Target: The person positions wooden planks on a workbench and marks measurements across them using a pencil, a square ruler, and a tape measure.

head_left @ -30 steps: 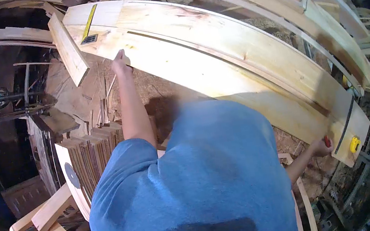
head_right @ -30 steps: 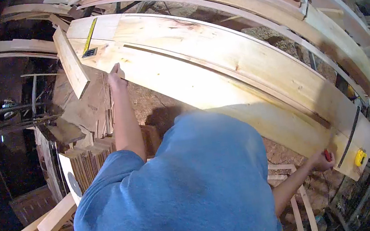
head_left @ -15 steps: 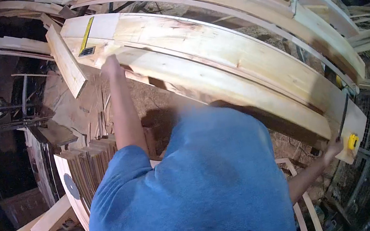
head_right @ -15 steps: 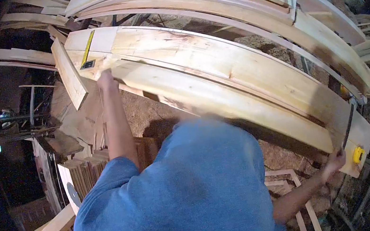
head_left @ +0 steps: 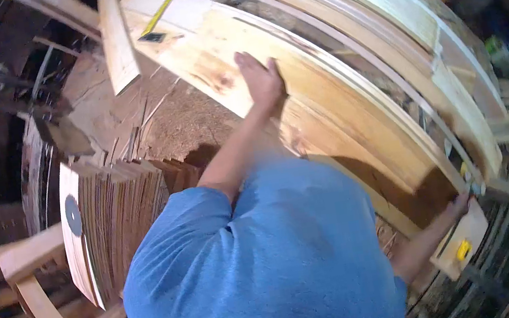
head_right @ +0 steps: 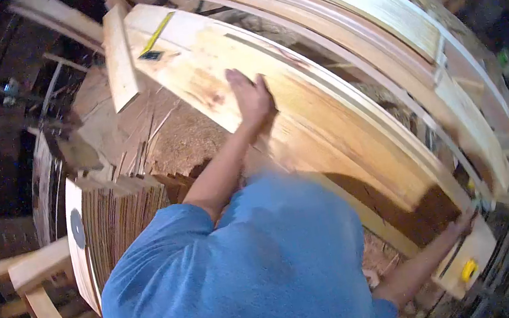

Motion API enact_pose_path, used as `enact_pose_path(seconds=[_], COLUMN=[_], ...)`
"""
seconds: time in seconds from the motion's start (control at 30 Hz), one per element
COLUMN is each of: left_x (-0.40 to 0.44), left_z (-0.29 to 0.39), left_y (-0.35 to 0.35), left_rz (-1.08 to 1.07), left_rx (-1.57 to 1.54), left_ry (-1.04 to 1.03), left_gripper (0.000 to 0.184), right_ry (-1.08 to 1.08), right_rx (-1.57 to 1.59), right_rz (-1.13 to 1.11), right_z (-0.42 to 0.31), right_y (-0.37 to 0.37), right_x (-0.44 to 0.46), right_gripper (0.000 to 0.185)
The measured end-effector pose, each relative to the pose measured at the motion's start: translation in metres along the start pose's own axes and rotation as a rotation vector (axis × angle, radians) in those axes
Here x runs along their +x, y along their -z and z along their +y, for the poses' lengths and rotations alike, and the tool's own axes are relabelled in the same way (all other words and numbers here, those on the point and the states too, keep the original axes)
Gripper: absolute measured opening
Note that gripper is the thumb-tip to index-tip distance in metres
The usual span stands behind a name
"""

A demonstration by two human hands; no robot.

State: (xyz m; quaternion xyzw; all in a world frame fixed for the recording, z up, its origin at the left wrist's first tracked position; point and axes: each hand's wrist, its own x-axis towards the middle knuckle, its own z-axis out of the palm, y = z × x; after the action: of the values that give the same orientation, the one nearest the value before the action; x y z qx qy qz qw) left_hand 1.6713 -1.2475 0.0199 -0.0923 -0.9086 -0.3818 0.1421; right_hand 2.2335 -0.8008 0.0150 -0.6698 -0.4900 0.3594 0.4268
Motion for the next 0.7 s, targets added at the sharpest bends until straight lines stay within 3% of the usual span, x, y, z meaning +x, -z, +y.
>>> enact_pose_path(seconds=[0.1, 0.23, 0.27, 0.3, 0.37, 0.43, 0.5, 0.57, 0.6, 0.63, 0.7], left_x=[-0.003, 0.008, 0.020, 0.038, 0.078, 0.112, 0.145, 0.177, 0.183, 0.211, 0.204], left_z=[-0.007, -0.009, -0.012, -0.018, -0.050, -0.078, -0.101, -0.101, -0.110, -0.146, -0.144], left_y=[0.004, 0.016, 0.019, 0.026, 0.023, 0.032, 0.039, 0.056, 0.049, 0.027, 0.040], left_rz=[-0.064, 0.091, 0.169, 0.122, 0.197, 0.267, 0.097, -0.354, -0.281, -0.518, -0.371], left_rx=[0.067, 0.074, 0.013, -0.010, 0.002, 0.291, 0.491, 0.647, 0.529, 0.679, 0.495], left_ry=[-0.063, -0.164, -0.190, -0.130, 0.017, -0.096, -0.112, -0.209, -0.053, -0.210, -0.057], left_gripper=[0.084, 0.064, 0.048, 0.045, 0.046, 0.057, 0.072, 0.066, 0.064, 0.064, 0.070], right_ry=[-0.020, -0.062, -0.048, -0.039, -0.026, 0.191, 0.355, 0.352, 0.320, 0.292, 0.287], right_rx=[-0.175, -0.331, -0.350, -0.372, -0.427, -0.437, -0.481, -0.624, -0.746, -0.763, -0.748], right_rz=[0.119, 0.216, 0.227, 0.245, 0.291, 0.340, 0.322, 0.279, 0.283, 0.276, 0.274], right_z=[0.023, 0.044, 0.043, 0.044, 0.046, 0.036, 0.029, 0.016, 0.006, 0.001, 0.002], right_y=[-0.004, -0.010, -0.012, -0.010, 0.001, -0.011, -0.014, -0.016, -0.020, -0.022, -0.021], right_x=[0.054, 0.095, 0.092, 0.086, 0.066, -0.004, -0.042, -0.068, -0.079, -0.086, -0.090], right_gripper=[0.041, 0.052, 0.051, 0.049, 0.046, 0.034, 0.032, 0.031, 0.030, 0.030, 0.028])
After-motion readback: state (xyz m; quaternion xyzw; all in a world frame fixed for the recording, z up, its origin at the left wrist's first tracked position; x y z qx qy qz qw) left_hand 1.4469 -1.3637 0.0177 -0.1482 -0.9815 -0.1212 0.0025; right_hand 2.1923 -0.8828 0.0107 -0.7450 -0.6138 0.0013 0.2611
